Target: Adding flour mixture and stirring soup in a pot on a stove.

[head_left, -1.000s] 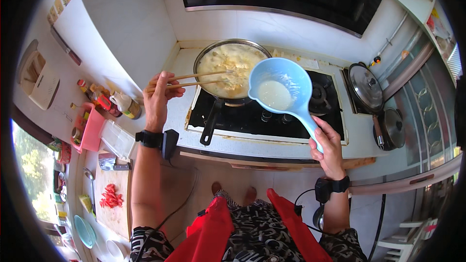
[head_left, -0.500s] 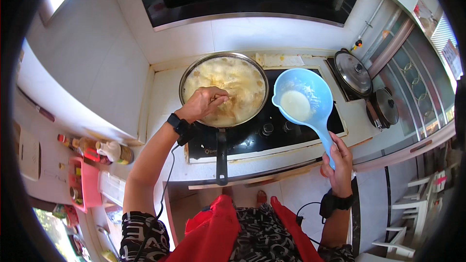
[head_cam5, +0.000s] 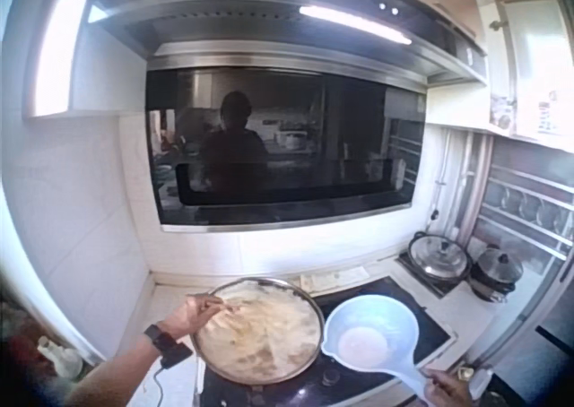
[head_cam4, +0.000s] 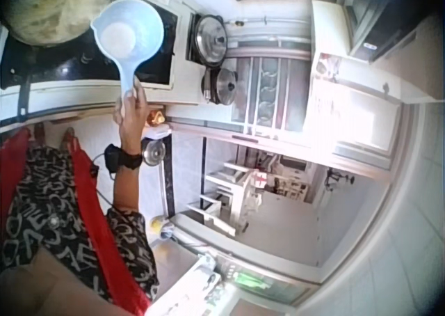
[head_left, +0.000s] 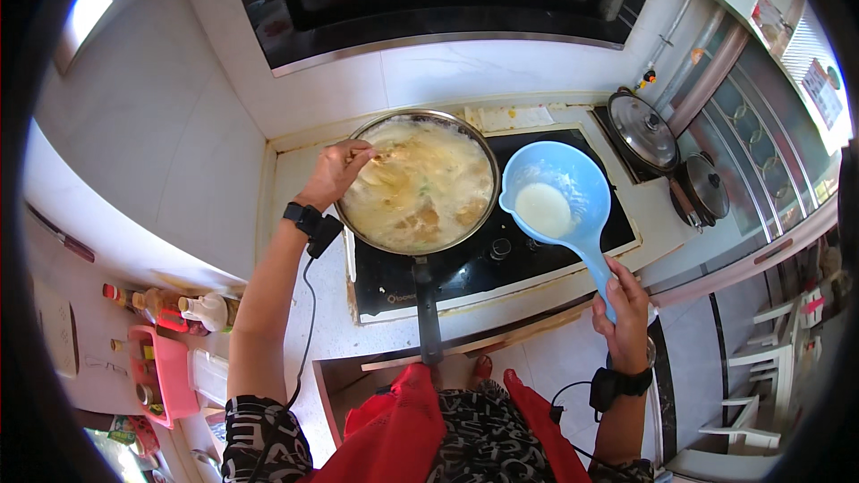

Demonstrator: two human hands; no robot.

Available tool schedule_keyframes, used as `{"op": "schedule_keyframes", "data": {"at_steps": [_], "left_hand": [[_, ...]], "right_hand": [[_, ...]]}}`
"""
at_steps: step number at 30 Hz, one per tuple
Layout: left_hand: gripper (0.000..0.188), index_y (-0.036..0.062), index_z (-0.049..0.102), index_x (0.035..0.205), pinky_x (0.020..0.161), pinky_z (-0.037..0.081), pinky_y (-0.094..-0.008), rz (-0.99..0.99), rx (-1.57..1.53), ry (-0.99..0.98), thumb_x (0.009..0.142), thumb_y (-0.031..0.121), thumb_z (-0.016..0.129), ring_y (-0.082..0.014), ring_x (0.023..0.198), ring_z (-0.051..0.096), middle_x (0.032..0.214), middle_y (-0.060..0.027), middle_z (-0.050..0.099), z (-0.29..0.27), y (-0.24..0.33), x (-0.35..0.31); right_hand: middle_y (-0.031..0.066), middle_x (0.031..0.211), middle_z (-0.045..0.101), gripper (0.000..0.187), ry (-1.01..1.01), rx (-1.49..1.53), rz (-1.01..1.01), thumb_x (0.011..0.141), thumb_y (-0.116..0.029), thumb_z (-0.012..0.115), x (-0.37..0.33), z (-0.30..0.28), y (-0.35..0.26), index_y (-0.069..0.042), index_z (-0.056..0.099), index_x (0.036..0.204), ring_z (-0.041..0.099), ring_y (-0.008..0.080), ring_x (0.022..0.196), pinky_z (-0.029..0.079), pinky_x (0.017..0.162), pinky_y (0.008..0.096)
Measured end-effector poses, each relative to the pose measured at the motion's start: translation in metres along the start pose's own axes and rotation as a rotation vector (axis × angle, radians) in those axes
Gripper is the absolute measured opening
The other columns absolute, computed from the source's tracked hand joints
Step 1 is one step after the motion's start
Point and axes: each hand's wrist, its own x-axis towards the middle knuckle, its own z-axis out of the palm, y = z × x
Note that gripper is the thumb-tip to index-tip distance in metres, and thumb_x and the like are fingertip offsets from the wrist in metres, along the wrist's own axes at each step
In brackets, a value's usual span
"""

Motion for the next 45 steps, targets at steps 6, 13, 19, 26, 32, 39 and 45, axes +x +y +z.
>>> {"op": "schedule_keyframes", "data": {"at_steps": [6,13,19,26,32,39,45], "left_hand": [[0.037,-0.0080,0.067,0.103,0.068,0.054,-0.0297,-0.325,-0.190,-0.037,0.094,0.027,0.064,-0.0163,0.074,0.067,0.082,-0.0134,0.071,-0.014,-0.005,-0.024],[0.034,-0.0095,0.066,0.090,0.058,0.058,-0.0273,-0.521,-0.454,-0.012,0.094,0.024,0.062,-0.0191,0.064,0.069,0.078,-0.0144,0.069,-0.016,0.024,-0.046],[0.034,-0.0092,0.064,0.087,0.058,0.060,-0.0285,-0.679,-0.697,0.049,0.095,0.024,0.061,-0.0235,0.064,0.070,0.079,-0.0177,0.069,0.005,0.042,-0.054],[0.036,-0.0080,0.062,0.095,0.066,0.060,-0.0303,-0.711,-0.901,0.040,0.098,0.028,0.057,-0.0256,0.074,0.071,0.085,-0.0184,0.068,0.015,0.031,-0.053],[0.042,-0.0069,0.063,0.096,0.065,0.059,-0.0300,-0.620,-0.889,0.140,0.098,0.035,0.057,-0.0249,0.073,0.070,0.087,-0.0175,0.068,0.012,0.039,-0.038],[0.045,-0.0052,0.066,0.098,0.061,0.056,-0.0260,-0.390,-0.471,0.324,0.095,0.039,0.060,-0.0139,0.066,0.066,0.083,-0.0099,0.069,-0.013,0.007,-0.016],[0.039,-0.0069,0.067,0.095,0.063,0.057,-0.0273,-0.492,-0.391,0.190,0.094,0.031,0.062,-0.0158,0.067,0.067,0.084,-0.0124,0.069,-0.001,-0.023,-0.026]], "right_hand": [[0.0017,0.067,0.053,0.044,-0.043,0.022,-0.017,0.097,-0.023,0.057,0.008,0.001,-0.003,-0.003,0.050,0.135,0.036,0.0019,0.045,0.024,0.038,0.0171],[0.0014,0.068,0.053,0.042,-0.086,0.039,-0.015,0.097,-0.021,0.057,0.010,-0.003,-0.005,-0.003,0.051,0.134,0.040,0.0024,0.048,0.025,0.038,0.0169],[0.0015,0.068,0.054,0.042,-0.112,0.048,-0.003,0.097,-0.022,0.057,0.005,-0.010,-0.010,-0.003,0.051,0.134,0.040,0.0027,0.049,0.026,0.038,0.0174],[0.0021,0.066,0.053,0.042,-0.093,0.044,-0.003,0.097,-0.021,0.058,0.002,-0.019,-0.009,-0.003,0.050,0.134,0.037,0.0033,0.044,0.026,0.038,0.0181],[0.0021,0.066,0.053,0.043,-0.073,0.045,-0.014,0.096,-0.021,0.058,0.003,-0.023,-0.005,-0.003,0.050,0.135,0.037,0.0034,0.043,0.027,0.037,0.0183],[0.0016,0.066,0.053,0.044,-0.072,0.016,-0.017,0.096,-0.020,0.058,0.007,-0.022,-0.002,-0.003,0.050,0.136,0.037,0.0028,0.044,0.027,0.038,0.0179],[-0.0002,0.068,0.053,0.046,-0.113,-0.163,-0.062,0.095,-0.016,0.058,0.007,-0.011,-0.003,-0.004,0.048,0.138,0.040,0.0019,0.049,0.029,0.040,0.0174]]}}
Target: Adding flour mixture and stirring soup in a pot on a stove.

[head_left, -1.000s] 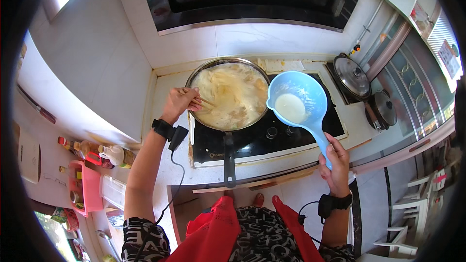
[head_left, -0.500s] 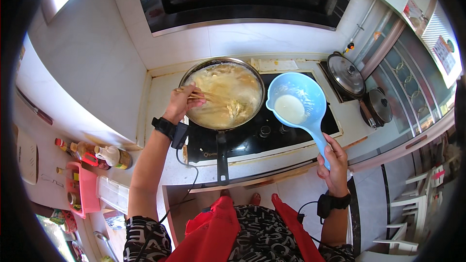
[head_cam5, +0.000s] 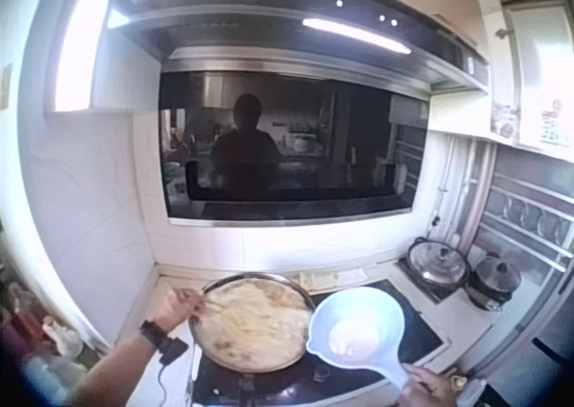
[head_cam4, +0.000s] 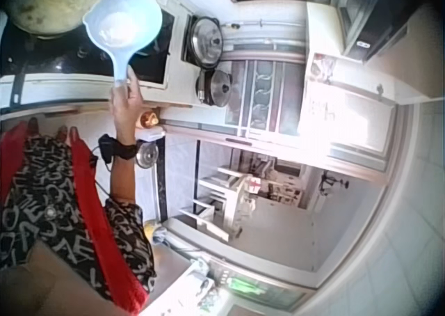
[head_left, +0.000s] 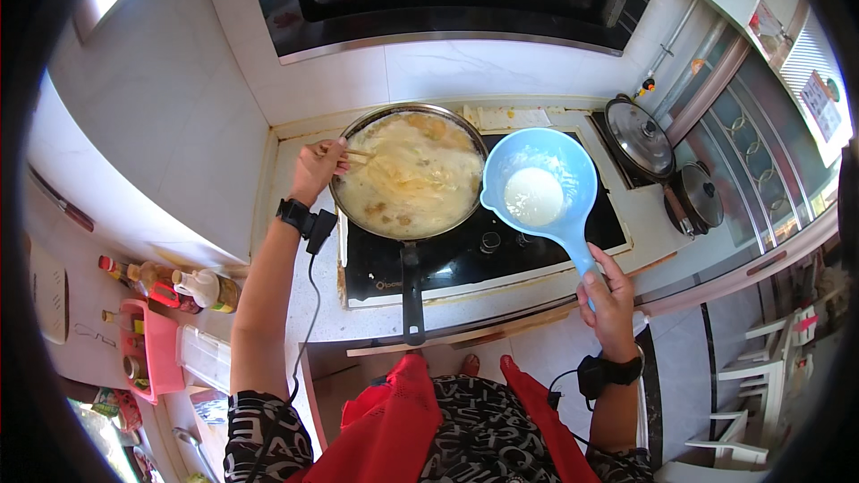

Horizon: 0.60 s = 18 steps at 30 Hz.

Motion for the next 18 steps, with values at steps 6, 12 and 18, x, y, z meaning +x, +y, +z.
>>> {"op": "schedule_keyframes", "data": {"at_steps": [6,12,18], "left_hand": [[0.036,-0.0083,0.066,0.098,0.062,0.058,-0.0277,-0.129,-0.177,-0.139,0.095,0.028,0.062,-0.0190,0.068,0.069,0.084,-0.0142,0.069,0.029,0.018,-0.018],[0.039,-0.0078,0.066,0.100,0.064,0.059,-0.0273,-0.130,-0.196,-0.292,0.096,0.031,0.061,-0.0188,0.069,0.069,0.085,-0.0142,0.069,0.051,0.032,-0.037],[0.037,-0.0052,0.068,0.093,0.060,0.057,-0.0268,-0.138,-0.134,-0.342,0.094,0.031,0.063,-0.0157,0.065,0.067,0.078,-0.0113,0.068,0.045,0.048,-0.048]], "right_hand": [[-0.0008,0.084,0.059,0.052,0.001,-0.147,-0.089,0.088,-0.005,0.065,0.007,0.000,0.010,-0.003,0.050,0.137,0.048,0.0020,0.067,0.041,0.058,0.0175],[0.0027,0.100,0.061,0.052,-0.015,-0.410,-0.254,0.087,-0.005,0.066,0.014,0.004,0.004,-0.001,0.050,0.137,0.054,0.0072,0.084,0.047,0.075,0.0232],[0.0037,0.098,0.062,0.047,-0.044,-0.465,-0.230,0.088,-0.008,0.064,0.030,-0.009,-0.014,0.000,0.053,0.134,0.054,0.0071,0.081,0.047,0.072,0.0234]]}}
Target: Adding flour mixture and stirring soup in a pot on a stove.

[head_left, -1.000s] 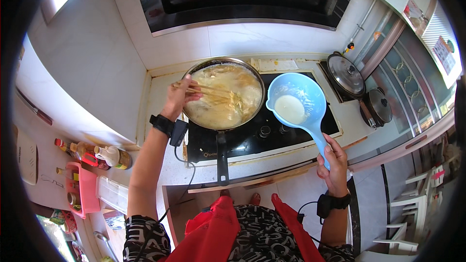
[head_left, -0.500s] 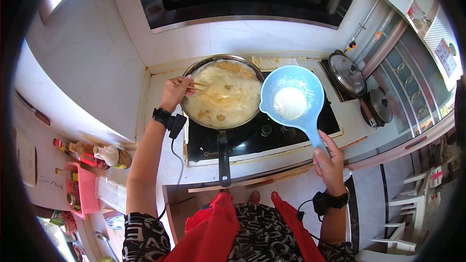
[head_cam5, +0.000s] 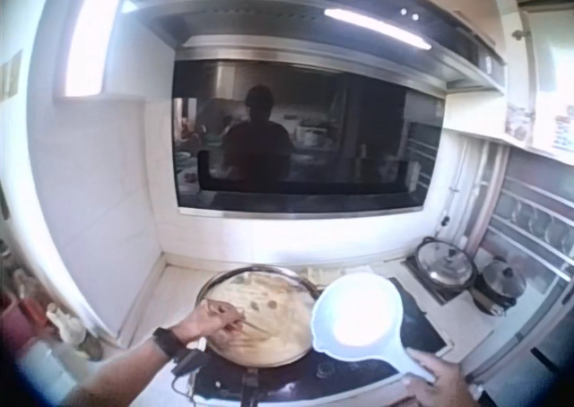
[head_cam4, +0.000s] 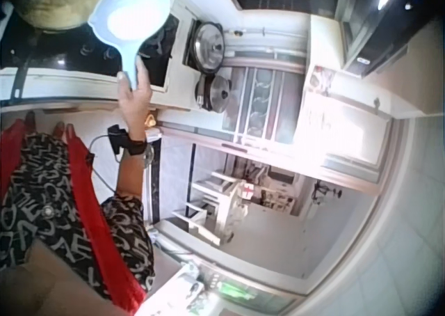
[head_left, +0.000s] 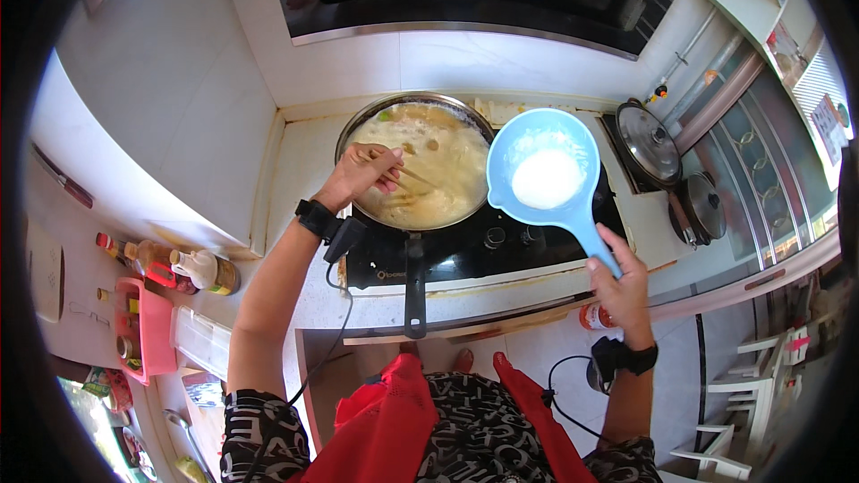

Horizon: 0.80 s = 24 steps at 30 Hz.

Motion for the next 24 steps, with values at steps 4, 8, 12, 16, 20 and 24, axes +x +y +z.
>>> {"op": "schedule_keyframes", "data": {"at_steps": [4,8,12,16,20,24], "left_hand": [[0.037,-0.0034,0.066,0.085,0.052,0.055,-0.0266,-0.020,0.101,0.057,0.094,0.032,0.063,-0.0153,0.056,0.065,0.071,-0.0108,0.067,-0.022,0.008,-0.005],[0.039,-0.0029,0.064,0.079,0.045,0.053,-0.0264,0.030,0.195,0.166,0.094,0.033,0.062,-0.0153,0.049,0.063,0.066,-0.0102,0.065,-0.048,0.010,-0.002],[0.039,-0.0039,0.063,0.077,0.050,0.054,-0.0272,0.068,0.281,0.272,0.093,0.031,0.062,-0.0140,0.052,0.064,0.066,-0.0090,0.064,-0.049,0.014,0.007],[0.040,-0.0055,0.066,0.083,0.056,0.054,-0.0274,0.051,0.324,0.353,0.092,0.033,0.063,-0.0138,0.059,0.066,0.070,-0.0088,0.067,-0.043,0.005,0.030],[0.040,-0.0003,0.071,0.100,0.061,0.055,-0.0286,0.175,0.305,0.325,0.090,0.037,0.065,-0.0142,0.064,0.068,0.071,-0.0093,0.069,-0.033,-0.016,0.060],[0.043,-0.0024,0.070,0.099,0.063,0.056,-0.0290,0.236,0.317,0.205,0.090,0.040,0.064,-0.0136,0.067,0.069,0.073,-0.0110,0.070,-0.012,-0.018,0.079]], "right_hand": [[0.0003,0.074,0.057,0.039,-0.109,0.017,0.030,0.091,-0.011,0.061,0.030,-0.026,-0.031,0.001,0.057,0.128,0.052,0.0064,0.060,0.042,0.053,0.0225],[0.0009,0.066,0.057,0.037,-0.200,-0.042,0.061,0.095,-0.019,0.059,0.058,-0.047,-0.068,0.001,0.058,0.125,0.051,0.0057,0.056,0.038,0.047,0.0213],[0.0014,0.066,0.057,0.037,-0.234,-0.100,0.016,0.095,-0.019,0.060,0.078,-0.051,-0.090,0.000,0.058,0.126,0.049,0.0048,0.054,0.036,0.045,0.0208],[-0.0007,0.067,0.053,0.033,-0.274,-0.102,0.080,0.092,-0.017,0.061,0.097,-0.047,-0.107,-0.002,0.058,0.122,0.039,0.0015,0.048,0.026,0.041,0.0185],[0.0000,0.067,0.055,0.030,-0.367,-0.177,0.068,0.089,-0.011,0.062,0.122,-0.045,-0.127,-0.001,0.059,0.117,0.042,0.0027,0.049,0.029,0.042,0.0196],[0.0010,0.069,0.058,0.031,-0.450,-0.346,0.059,0.087,-0.010,0.063,0.143,-0.035,-0.151,0.001,0.062,0.116,0.050,0.0051,0.056,0.037,0.046,0.0207]]}}
